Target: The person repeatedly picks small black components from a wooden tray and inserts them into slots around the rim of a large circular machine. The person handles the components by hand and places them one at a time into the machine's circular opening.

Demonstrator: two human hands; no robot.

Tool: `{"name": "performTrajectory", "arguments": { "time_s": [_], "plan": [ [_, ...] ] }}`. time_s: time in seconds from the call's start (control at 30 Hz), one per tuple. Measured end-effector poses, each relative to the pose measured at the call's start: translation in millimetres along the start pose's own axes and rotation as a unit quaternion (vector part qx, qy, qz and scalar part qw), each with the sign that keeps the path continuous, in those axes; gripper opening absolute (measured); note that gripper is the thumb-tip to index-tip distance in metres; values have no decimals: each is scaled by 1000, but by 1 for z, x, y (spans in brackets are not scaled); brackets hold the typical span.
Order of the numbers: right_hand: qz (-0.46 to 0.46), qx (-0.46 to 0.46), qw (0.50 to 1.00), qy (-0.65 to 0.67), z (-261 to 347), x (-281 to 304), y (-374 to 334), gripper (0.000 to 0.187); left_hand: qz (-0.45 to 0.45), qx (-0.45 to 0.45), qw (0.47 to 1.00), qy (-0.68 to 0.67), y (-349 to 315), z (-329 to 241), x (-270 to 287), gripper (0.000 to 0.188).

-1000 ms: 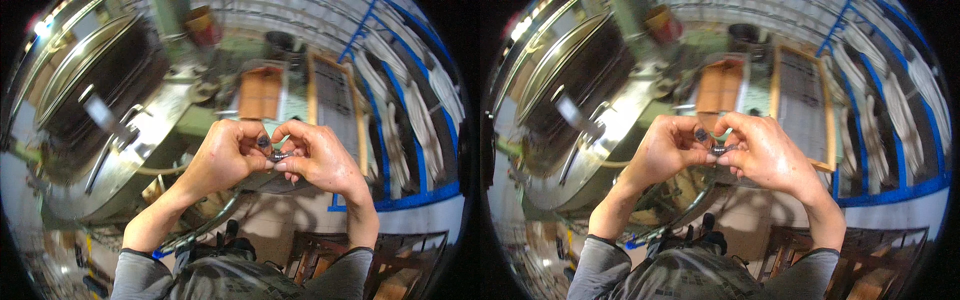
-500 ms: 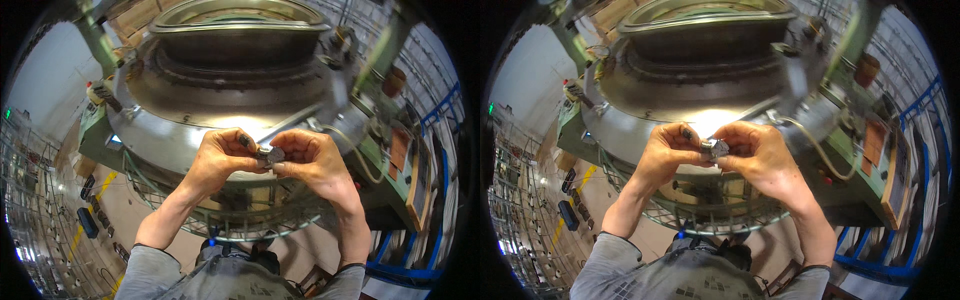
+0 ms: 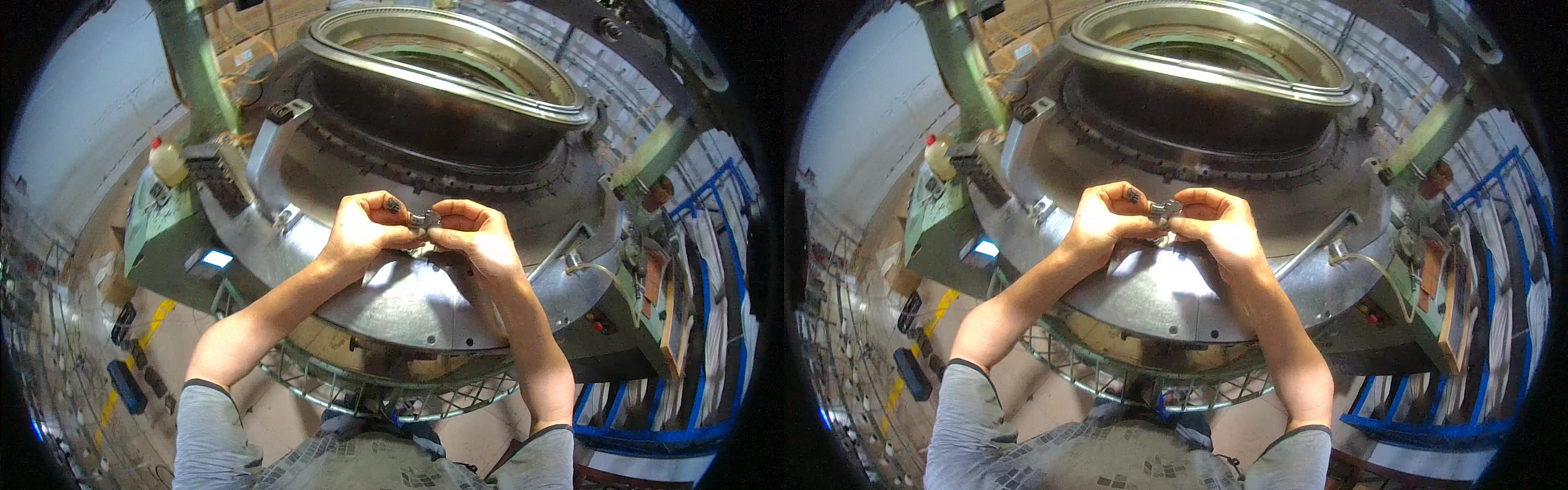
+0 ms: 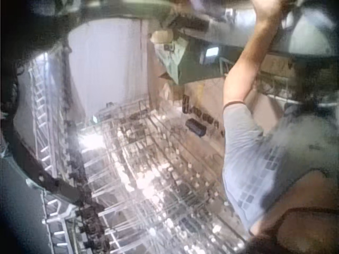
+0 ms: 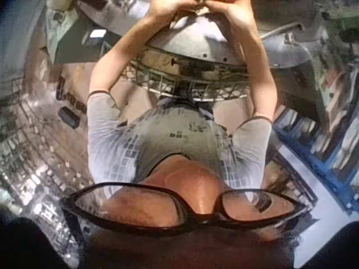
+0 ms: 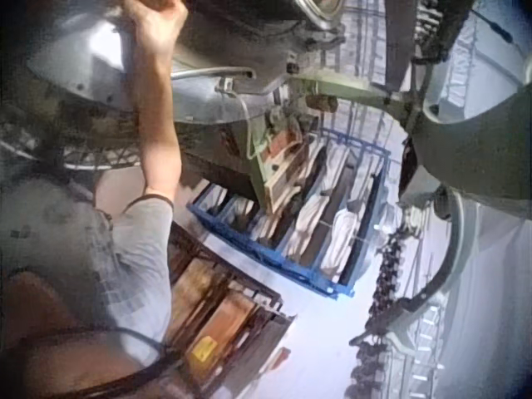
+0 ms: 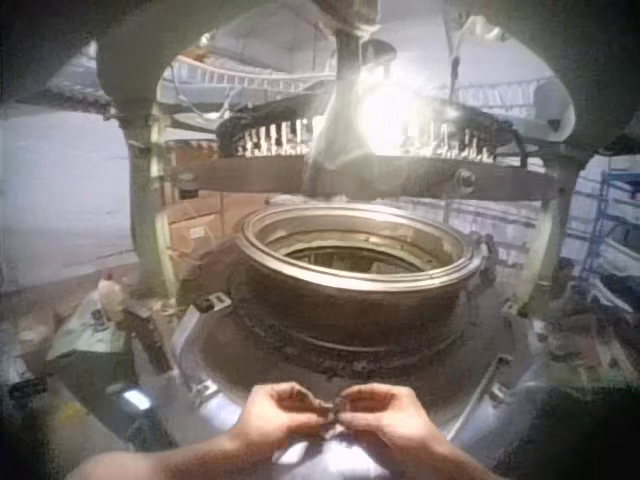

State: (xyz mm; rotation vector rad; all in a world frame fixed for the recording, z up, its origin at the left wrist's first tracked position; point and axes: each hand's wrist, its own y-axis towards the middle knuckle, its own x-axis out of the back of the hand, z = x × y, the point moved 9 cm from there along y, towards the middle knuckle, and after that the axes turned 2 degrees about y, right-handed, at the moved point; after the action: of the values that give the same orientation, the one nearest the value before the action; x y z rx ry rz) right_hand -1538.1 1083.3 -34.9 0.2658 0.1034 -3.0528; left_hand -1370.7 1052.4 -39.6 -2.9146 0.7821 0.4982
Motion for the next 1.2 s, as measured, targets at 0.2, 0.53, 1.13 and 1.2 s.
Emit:
{"name": "performTrajectory", "arguments": {
  "time_s": [0.2, 0.53, 1.13, 1.2],
  "plan": [
    [23, 40, 998, -49, 30, 27, 24, 30, 58, -2, 996, 75, 53, -11, -15, 23],
    [21, 97, 995, -24, 46, 53, 23, 30, 90, 35, 990, -107, 77, 6, -21, 25],
    [15, 193, 968, -158, 68, 32, 7, 27, 178, 181, 953, -165, 61, 18, -38, 31],
    [1, 172, 974, -149, 64, 35, 9, 27, 179, 182, 950, -177, 62, 18, -38, 27]
  ]
}}
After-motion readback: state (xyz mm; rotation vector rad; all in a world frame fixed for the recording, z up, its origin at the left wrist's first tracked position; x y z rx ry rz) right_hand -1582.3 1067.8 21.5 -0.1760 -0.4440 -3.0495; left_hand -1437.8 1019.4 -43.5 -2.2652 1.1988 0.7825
